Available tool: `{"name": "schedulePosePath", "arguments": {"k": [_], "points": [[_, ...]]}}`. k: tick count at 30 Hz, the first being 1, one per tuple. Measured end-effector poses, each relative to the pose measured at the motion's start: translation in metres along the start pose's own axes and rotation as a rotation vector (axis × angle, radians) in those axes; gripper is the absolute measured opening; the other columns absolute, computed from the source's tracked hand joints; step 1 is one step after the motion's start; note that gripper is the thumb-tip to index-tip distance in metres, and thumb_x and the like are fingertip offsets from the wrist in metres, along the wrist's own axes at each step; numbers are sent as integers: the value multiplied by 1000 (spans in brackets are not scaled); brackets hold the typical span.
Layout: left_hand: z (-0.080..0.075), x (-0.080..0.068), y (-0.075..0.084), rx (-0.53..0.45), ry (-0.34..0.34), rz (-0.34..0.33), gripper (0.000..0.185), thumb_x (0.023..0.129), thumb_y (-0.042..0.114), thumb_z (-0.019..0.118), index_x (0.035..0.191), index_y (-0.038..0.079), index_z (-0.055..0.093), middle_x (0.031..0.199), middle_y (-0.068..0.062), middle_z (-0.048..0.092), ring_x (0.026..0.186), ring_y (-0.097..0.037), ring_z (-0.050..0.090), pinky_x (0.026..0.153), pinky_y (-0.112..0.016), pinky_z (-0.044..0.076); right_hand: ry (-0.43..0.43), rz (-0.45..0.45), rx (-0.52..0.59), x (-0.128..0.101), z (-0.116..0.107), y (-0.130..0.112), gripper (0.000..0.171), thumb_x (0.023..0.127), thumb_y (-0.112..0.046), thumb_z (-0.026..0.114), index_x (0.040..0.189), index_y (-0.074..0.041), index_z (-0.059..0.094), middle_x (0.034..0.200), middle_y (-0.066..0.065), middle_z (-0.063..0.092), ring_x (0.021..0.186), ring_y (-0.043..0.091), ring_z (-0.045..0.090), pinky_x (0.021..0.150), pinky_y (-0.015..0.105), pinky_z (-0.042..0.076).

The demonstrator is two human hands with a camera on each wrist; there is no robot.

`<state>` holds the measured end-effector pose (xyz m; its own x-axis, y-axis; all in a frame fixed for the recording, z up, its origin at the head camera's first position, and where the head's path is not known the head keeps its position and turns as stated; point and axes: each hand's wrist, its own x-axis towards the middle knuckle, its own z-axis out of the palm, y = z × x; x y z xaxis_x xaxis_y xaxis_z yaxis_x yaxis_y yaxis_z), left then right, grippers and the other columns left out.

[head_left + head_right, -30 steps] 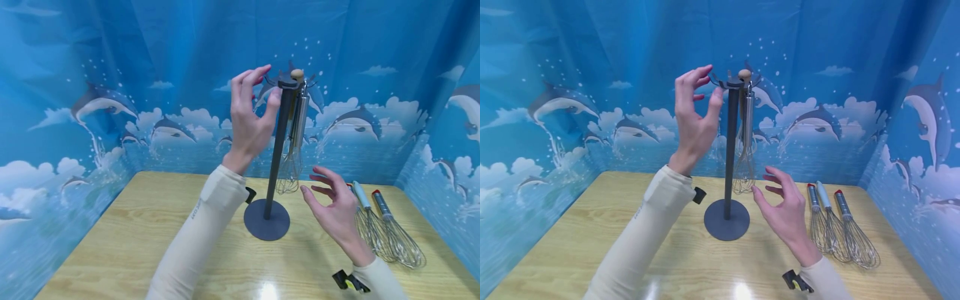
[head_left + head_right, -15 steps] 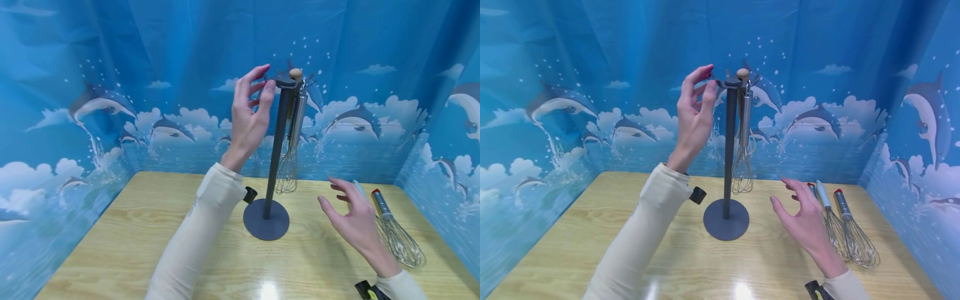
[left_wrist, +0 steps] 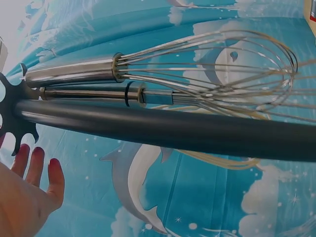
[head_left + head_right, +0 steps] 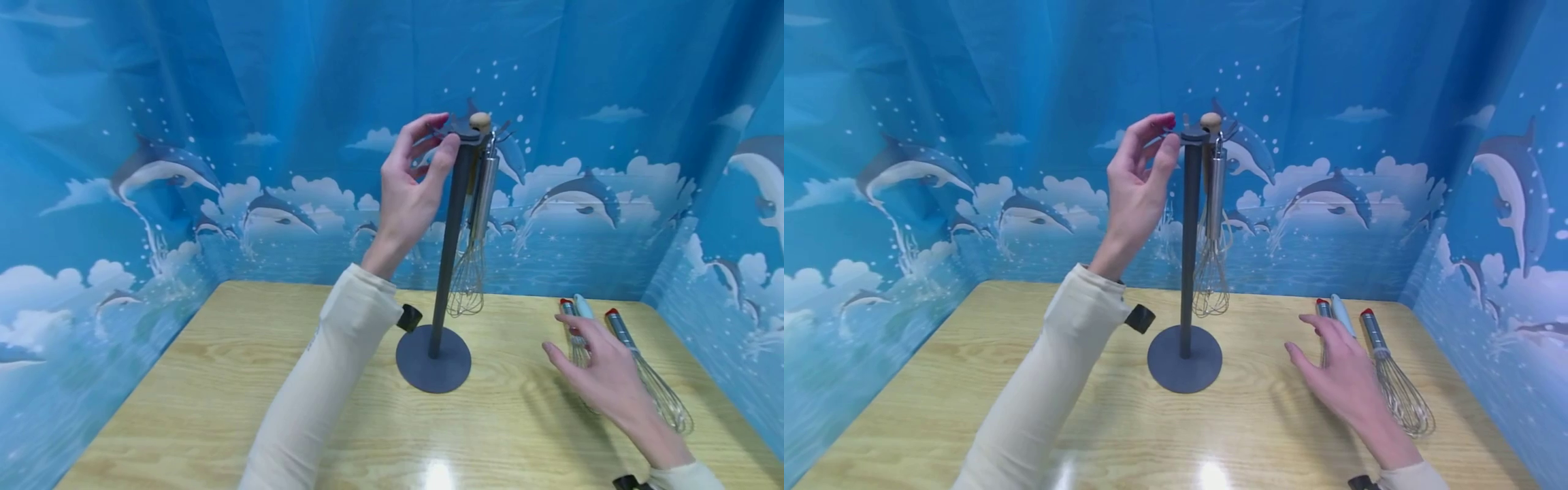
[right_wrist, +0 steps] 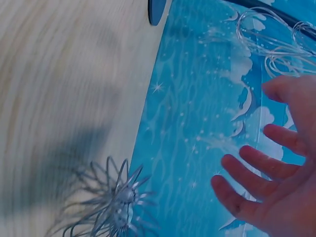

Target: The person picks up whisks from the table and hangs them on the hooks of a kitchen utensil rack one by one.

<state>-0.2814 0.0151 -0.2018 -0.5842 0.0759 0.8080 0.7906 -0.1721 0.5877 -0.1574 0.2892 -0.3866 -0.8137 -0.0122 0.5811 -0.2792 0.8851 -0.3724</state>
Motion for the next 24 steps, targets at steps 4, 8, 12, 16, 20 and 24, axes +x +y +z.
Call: {"name": "schedulePosePath", "arguments": {"k": [4,8,12,16,20,24], "points": [[-1,0,1,-52,5,-28,35,103,10,58,136,0,55,137,-19,59,125,-19,61,97,-35,56,-70,32,-34,-3,-4,7,49,89,-25,78,131,-4,62,123,23,66,100,44,66,74,61,51],[-1,0,3,-79,14,-44,32,102,8,60,132,-1,56,133,-19,60,123,-21,62,97,-35,56,-105,37,-81,-6,-4,16,49,89,-24,78,130,-2,62,123,27,65,102,49,64,78,67,49],[0,1,3,-82,19,-41,30,101,7,62,129,-3,57,132,-16,57,122,-20,62,98,-36,56,-150,60,-129,-8,-4,24,48,90,-26,76,129,-2,63,120,28,64,97,46,64,73,63,50],[2,1,5,-49,34,-31,28,98,9,66,123,-3,60,131,-11,50,121,-19,63,99,-34,56,-229,111,-157,-8,-4,31,49,93,-30,73,131,-1,61,123,32,61,97,49,63,71,61,51],[4,-1,7,34,53,9,26,97,10,69,120,-2,65,130,-12,49,116,-19,62,97,-32,55,-302,153,-182,-6,-4,37,52,94,-30,71,135,0,59,126,36,59,102,52,61,74,64,50],[6,-2,9,104,67,42,26,97,13,70,119,-1,68,129,-13,50,112,-18,59,94,-32,55,-324,164,-208,-5,-4,42,52,93,-28,72,135,-1,59,125,38,58,100,52,61,70,62,51]]}}
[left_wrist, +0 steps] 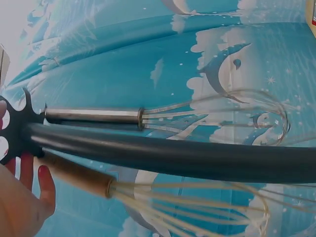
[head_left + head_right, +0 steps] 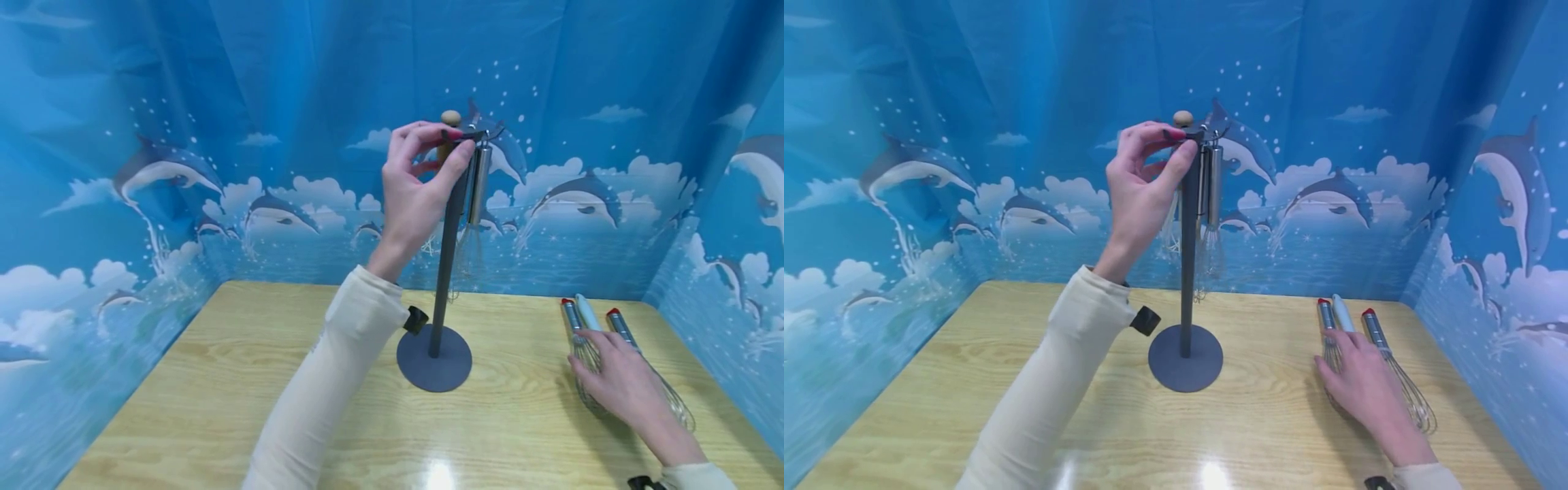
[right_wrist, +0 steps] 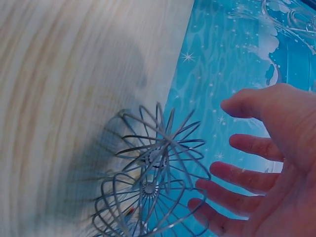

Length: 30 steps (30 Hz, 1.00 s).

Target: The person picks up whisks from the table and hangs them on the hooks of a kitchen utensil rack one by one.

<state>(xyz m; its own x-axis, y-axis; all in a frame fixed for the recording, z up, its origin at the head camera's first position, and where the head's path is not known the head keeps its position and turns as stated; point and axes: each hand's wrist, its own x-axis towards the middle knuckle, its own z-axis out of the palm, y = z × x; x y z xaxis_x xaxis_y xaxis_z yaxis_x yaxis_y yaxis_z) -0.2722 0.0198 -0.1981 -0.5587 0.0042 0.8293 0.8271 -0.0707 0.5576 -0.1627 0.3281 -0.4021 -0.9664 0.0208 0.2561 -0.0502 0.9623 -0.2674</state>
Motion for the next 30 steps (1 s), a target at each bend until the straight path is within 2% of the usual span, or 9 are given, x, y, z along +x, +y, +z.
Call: {"name": "schedulePosePath", "arguments": {"k": [7,11,13,15,17,19,22,25,30], "points": [[3,-2,0,59,3,101,29,96,11,70,121,-3,68,129,-16,49,118,-16,52,95,-30,54,-35,4,-45,3,1,6,51,93,-28,69,136,-2,58,121,39,59,85,46,62,55,50,49],[5,-2,-1,38,-5,182,30,96,6,69,124,-7,67,128,-21,46,119,-22,52,105,-25,50,-77,-5,-90,5,2,8,50,94,-28,67,136,-3,58,88,23,63,59,29,51,46,39,37],[6,-3,-2,20,-11,210,32,97,4,68,126,-8,66,129,-23,45,120,-25,53,109,-29,49,-99,-8,-126,5,3,8,50,94,-29,66,137,-4,58,73,10,56,54,21,43,45,36,31],[5,-3,-3,32,-8,228,34,97,3,67,129,-7,65,130,-23,46,119,-25,54,108,-30,50,-110,-11,-173,6,4,8,52,93,-31,67,137,-5,58,68,6,54,56,24,47,46,38,35],[4,-4,-4,50,-3,246,36,97,4,66,132,-6,63,132,-23,46,117,-25,56,106,-29,52,-121,-5,-209,8,5,7,56,91,-33,69,138,-4,58,72,12,61,61,31,53,51,43,40],[2,-4,-5,88,12,282,37,98,6,66,134,-5,62,132,-23,47,113,-24,57,98,-25,54,-139,7,-234,9,5,6,60,90,-36,71,138,-2,57,86,23,68,72,44,60,59,53,47],[-1,-4,-7,151,47,334,39,98,8,66,134,-4,61,130,-23,50,107,-26,59,89,-26,52,-171,32,-249,10,7,5,66,88,-41,74,137,0,57,108,37,66,88,57,59,74,68,47],[-6,-4,-8,205,97,377,39,97,11,67,133,-3,62,127,-22,54,106,-27,59,87,-30,50,-187,48,-253,10,9,4,70,85,-45,77,135,0,57,116,40,61,99,62,56,83,74,43],[-14,0,-9,250,161,397,38,97,14,67,132,-1,63,127,-21,56,115,-24,56,91,-27,47,-162,46,-244,9,11,3,71,81,-45,80,134,-1,58,114,39,59,100,62,54,85,76,40]]}}
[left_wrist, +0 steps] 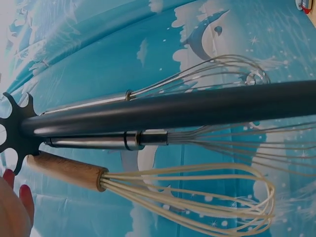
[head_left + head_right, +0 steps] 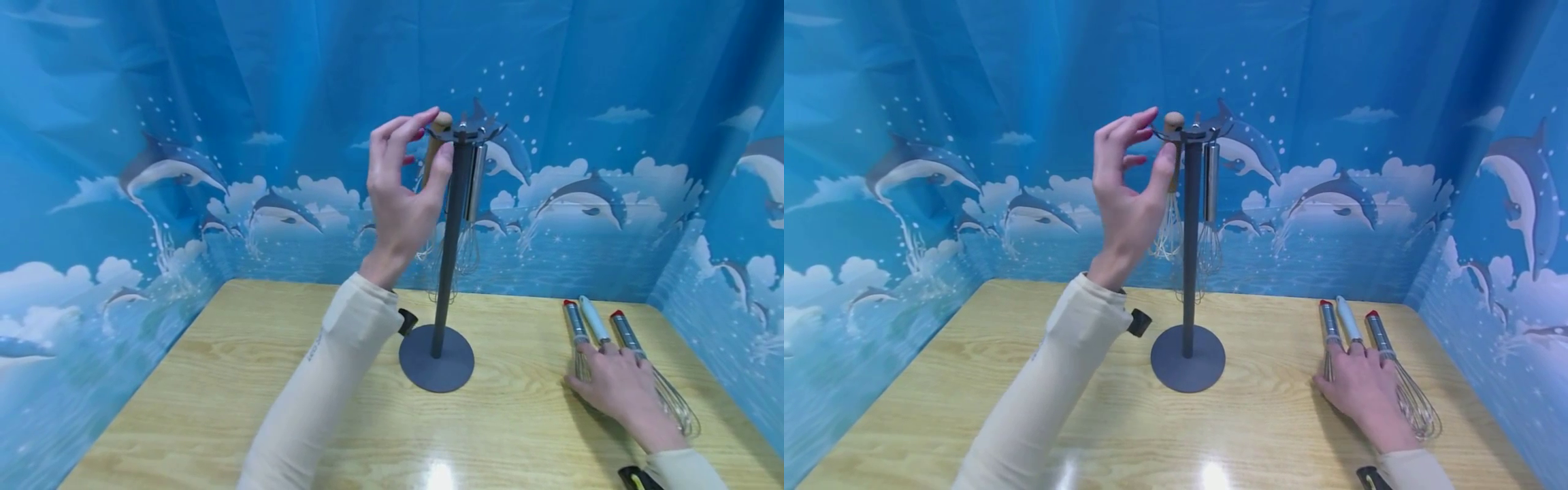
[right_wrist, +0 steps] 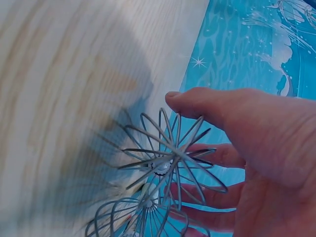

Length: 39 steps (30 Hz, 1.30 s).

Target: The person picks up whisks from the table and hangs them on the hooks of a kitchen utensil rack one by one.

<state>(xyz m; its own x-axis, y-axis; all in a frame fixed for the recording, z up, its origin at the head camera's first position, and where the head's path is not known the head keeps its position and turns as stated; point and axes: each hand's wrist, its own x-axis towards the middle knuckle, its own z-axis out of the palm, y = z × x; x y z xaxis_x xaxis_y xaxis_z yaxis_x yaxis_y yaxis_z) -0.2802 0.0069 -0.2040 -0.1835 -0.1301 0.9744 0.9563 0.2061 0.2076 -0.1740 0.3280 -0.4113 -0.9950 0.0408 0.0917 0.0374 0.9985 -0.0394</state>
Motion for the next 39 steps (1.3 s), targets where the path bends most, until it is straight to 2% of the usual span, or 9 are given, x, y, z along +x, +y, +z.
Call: {"name": "schedulePosePath", "arguments": {"k": [5,8,10,12,14,20,25,31,39], "points": [[-2,4,-2,19,-13,10,34,98,14,66,128,-1,66,130,-22,56,124,-24,52,98,-25,44,34,-39,2,0,4,-3,71,80,-39,82,136,-1,58,109,35,61,94,57,58,81,74,43],[-2,5,-2,28,-41,23,32,97,13,67,125,-2,68,130,-23,57,127,-28,52,107,-25,42,66,-89,14,0,6,-6,69,78,-33,85,133,2,60,97,29,61,77,42,60,66,58,50],[-3,4,-2,42,-58,30,30,97,13,67,123,-2,69,130,-24,57,127,-30,52,110,-26,40,77,-112,39,1,7,-8,67,76,-27,86,130,4,61,92,26,59,68,31,56,56,47,48],[-3,3,-2,66,-72,37,30,97,14,67,123,-1,70,131,-24,57,127,-31,52,111,-26,40,75,-121,57,1,8,-11,65,75,-23,86,128,5,61,91,24,56,64,25,52,51,40,44],[-4,2,-1,102,-87,43,31,97,16,68,124,1,70,133,-23,56,128,-31,51,109,-26,40,56,-115,73,1,8,-14,65,75,-20,85,129,6,60,95,26,55,63,24,50,51,37,43],[-6,1,-1,206,-163,85,34,98,24,67,128,8,69,140,-21,54,133,-30,47,109,-32,35,17,-110,50,3,5,-18,69,76,-20,84,133,6,56,108,35,57,67,30,56,53,45,48],[-6,2,-2,230,-209,114,36,98,27,66,131,10,68,143,-20,51,136,-29,46,109,-35,32,-54,-87,56,6,3,-18,69,81,-25,77,138,5,51,107,33,63,74,35,63,56,53,50],[-6,1,-4,263,-227,140,36,99,26,65,131,11,67,142,-20,53,135,-30,47,105,-37,34,-104,-54,122,8,5,-18,67,88,-27,71,142,4,47,113,39,58,77,40,63,58,53,51],[-8,0,-5,285,-257,121,36,99,29,64,132,13,67,133,-14,60,144,-32,43,117,-41,29,-86,-11,255,11,11,-14,56,93,-20,63,141,5,45,113,41,52,82,40,60,61,51,50]]}}
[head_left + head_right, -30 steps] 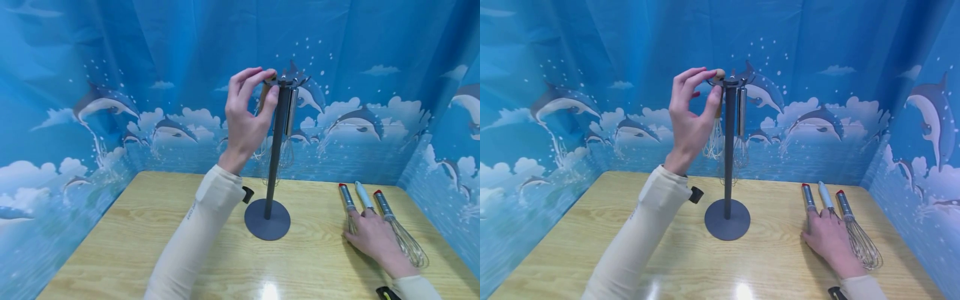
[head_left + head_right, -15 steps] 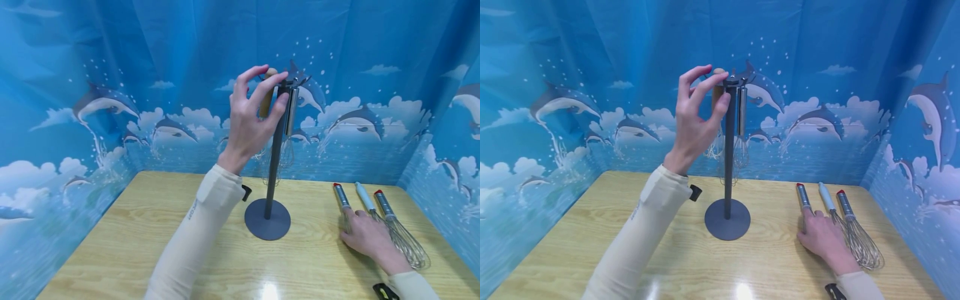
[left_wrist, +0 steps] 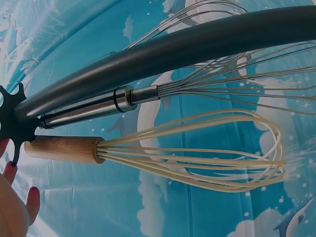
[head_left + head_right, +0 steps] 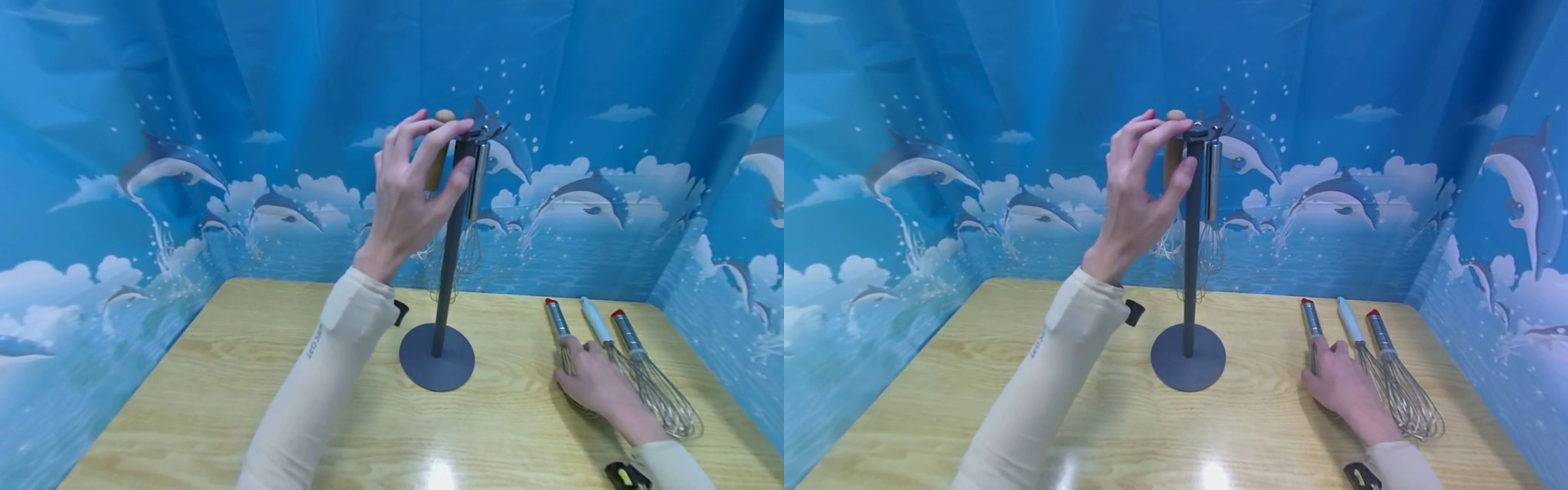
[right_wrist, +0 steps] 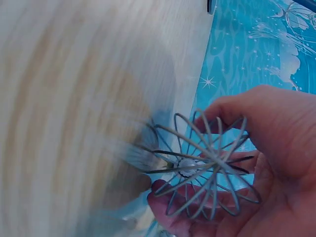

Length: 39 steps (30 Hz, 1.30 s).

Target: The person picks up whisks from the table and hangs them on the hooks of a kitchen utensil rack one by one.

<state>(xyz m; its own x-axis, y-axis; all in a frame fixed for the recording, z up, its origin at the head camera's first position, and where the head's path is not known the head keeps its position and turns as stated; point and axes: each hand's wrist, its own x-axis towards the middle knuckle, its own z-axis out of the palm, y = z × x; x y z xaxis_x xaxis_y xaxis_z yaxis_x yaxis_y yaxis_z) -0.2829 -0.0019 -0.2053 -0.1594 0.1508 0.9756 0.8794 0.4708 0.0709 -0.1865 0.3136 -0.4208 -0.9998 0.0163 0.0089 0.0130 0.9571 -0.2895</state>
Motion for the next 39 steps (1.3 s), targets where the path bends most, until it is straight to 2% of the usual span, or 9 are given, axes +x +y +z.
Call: {"name": "schedulePosePath", "arguments": {"k": [4,10,13,17,21,27,30,36,39], "points": [[-1,1,0,13,-20,-7,37,100,30,63,132,14,66,131,-14,62,144,-32,43,118,-42,28,43,-6,65,0,3,0,54,94,-19,61,139,7,47,109,37,55,90,41,59,68,53,50],[-3,1,0,41,-48,-48,37,99,32,63,129,10,67,133,-15,62,145,-32,42,119,-42,28,115,11,171,-1,3,-3,58,97,-21,59,146,5,43,124,40,53,108,51,55,81,61,48],[-3,0,-1,52,-53,-58,36,99,33,64,126,10,69,134,-15,61,145,-33,42,118,-43,29,219,2,220,-2,3,-8,57,96,-18,61,147,2,45,129,39,50,93,41,59,74,51,48],[-3,1,-2,64,-57,-54,35,99,34,63,125,11,69,133,-14,62,143,-32,43,116,-43,31,368,-14,278,-3,0,-17,56,92,-12,63,146,-5,51,126,31,52,77,23,58,68,35,39],[-4,3,-2,93,-73,-47,36,99,36,63,125,12,69,132,-12,62,142,-30,43,115,-43,32,456,0,302,-4,-6,-27,57,90,-11,63,146,-5,52,125,28,55,85,29,61,67,33,40],[-4,3,-2,125,-82,-42,38,99,38,63,127,12,69,132,-12,61,142,-30,43,115,-44,33,548,-6,324,-10,-15,-40,56,89,-11,67,143,-6,56,128,26,56,85,30,61,59,22,46],[-4,3,-2,131,-80,-43,38,99,38,63,127,12,69,132,-12,61,141,-30,43,115,-44,33,605,-21,337,-12,-18,-44,55,86,-10,69,140,-7,60,126,24,58,82,23,59,58,17,44],[-3,3,-2,141,-76,-38,38,99,38,63,127,13,69,132,-12,61,141,-30,43,114,-44,35,742,-46,371,-13,-23,-50,52,82,-7,72,133,-10,66,113,19,63,70,2,53,57,7,41],[-2,2,-2,143,-71,-32,38,99,38,63,127,13,69,132,-12,61,140,-30,44,113,-45,35,791,-77,387,-14,-25,-51,52,80,-5,72,132,-9,67,113,19,65,71,-7,52,59,4,41]]}}
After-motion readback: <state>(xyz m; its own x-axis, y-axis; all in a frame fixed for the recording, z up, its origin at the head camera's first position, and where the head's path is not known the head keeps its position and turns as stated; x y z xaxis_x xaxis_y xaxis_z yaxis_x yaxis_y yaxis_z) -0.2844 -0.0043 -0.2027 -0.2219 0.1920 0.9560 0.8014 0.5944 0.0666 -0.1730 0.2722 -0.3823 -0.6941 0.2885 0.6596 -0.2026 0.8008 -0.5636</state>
